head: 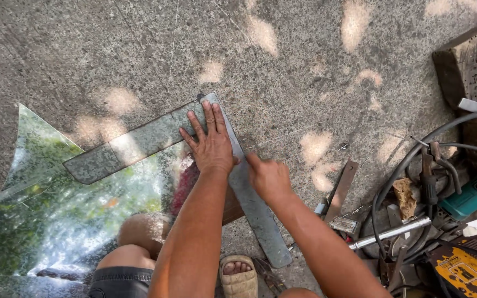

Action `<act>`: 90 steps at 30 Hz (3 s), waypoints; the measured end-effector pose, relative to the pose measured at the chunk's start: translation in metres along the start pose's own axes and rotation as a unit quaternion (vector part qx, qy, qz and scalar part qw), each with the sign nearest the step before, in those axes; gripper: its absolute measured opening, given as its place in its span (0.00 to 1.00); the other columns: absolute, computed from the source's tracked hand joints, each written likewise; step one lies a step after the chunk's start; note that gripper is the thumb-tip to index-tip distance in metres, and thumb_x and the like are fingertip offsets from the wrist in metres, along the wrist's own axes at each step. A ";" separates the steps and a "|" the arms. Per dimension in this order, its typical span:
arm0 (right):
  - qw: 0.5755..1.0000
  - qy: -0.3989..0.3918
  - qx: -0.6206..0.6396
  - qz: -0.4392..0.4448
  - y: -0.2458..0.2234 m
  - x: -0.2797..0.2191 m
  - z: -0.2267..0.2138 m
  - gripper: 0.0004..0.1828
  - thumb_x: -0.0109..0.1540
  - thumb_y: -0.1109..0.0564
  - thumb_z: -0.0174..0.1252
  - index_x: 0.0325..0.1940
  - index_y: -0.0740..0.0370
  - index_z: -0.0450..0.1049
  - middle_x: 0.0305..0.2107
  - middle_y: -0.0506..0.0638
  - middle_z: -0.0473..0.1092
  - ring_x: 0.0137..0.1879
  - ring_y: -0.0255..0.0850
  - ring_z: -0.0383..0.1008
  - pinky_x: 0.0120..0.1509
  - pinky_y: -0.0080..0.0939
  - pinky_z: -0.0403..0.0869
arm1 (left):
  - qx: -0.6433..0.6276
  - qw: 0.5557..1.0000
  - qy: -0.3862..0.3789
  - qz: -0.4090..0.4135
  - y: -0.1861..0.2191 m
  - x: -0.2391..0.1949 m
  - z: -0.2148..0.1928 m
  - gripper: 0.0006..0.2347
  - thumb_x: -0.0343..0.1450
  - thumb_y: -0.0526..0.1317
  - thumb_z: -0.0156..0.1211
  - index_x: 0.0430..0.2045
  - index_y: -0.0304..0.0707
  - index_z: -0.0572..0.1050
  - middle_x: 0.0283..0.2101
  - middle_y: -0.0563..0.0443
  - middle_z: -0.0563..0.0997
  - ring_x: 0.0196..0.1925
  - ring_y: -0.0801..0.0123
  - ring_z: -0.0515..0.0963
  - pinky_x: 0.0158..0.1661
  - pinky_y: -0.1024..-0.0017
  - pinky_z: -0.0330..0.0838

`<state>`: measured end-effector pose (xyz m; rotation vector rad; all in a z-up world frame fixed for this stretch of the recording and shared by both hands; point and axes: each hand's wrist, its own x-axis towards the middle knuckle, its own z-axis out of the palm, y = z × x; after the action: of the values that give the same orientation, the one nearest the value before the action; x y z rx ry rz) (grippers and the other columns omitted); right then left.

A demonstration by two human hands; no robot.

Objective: Cutting a metal sheet with shears and measuring it using a tape measure and an L-square

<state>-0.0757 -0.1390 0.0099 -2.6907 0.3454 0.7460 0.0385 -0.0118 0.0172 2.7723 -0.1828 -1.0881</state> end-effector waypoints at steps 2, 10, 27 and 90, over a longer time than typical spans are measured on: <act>1.000 0.015 0.009 -0.003 0.002 -0.009 -0.007 0.10 0.64 0.47 0.48 0.45 0.40 0.74 0.22 0.59 0.76 0.35 0.64 0.81 0.44 0.65 0.79 | 0.002 1.000 0.004 0.001 -0.001 0.002 -0.003 0.65 0.53 0.45 0.85 0.77 0.40 0.30 0.80 0.46 0.25 0.78 0.30 0.26 0.68 0.22 0.22; 0.998 0.058 -0.005 0.005 0.003 -0.028 0.011 0.09 0.64 0.45 0.50 0.37 0.44 0.75 0.20 0.58 0.76 0.32 0.63 0.81 0.38 0.65 0.80 | -0.009 1.000 -0.005 0.020 -0.005 -0.008 0.006 0.66 0.53 0.46 0.85 0.77 0.40 0.29 0.80 0.46 0.24 0.78 0.30 0.25 0.68 0.22 0.19; 0.983 0.090 0.161 0.008 0.015 -0.015 0.002 0.09 0.66 0.49 0.53 0.48 0.42 0.77 0.26 0.62 0.77 0.40 0.69 0.80 0.45 0.71 0.78 | 0.034 0.999 0.012 0.021 0.020 -0.099 0.113 0.48 0.70 0.38 0.64 0.76 0.38 0.29 0.80 0.42 0.23 0.79 0.36 0.24 0.68 0.23 0.26; 0.909 0.357 0.077 0.201 0.203 -0.081 0.001 0.10 0.74 0.46 0.53 0.46 0.52 0.68 0.33 0.61 0.75 0.43 0.68 0.77 0.46 0.66 0.72 | -0.105 0.978 0.037 -0.177 -0.134 -0.139 0.094 0.61 0.59 0.52 0.78 0.79 0.55 0.28 0.79 0.41 0.24 0.74 0.16 0.30 0.66 0.21 0.49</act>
<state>-0.2071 -0.3135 0.0029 -2.6642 1.1005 -0.2213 -0.1190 0.1338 0.0162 2.7060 0.4274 -1.0015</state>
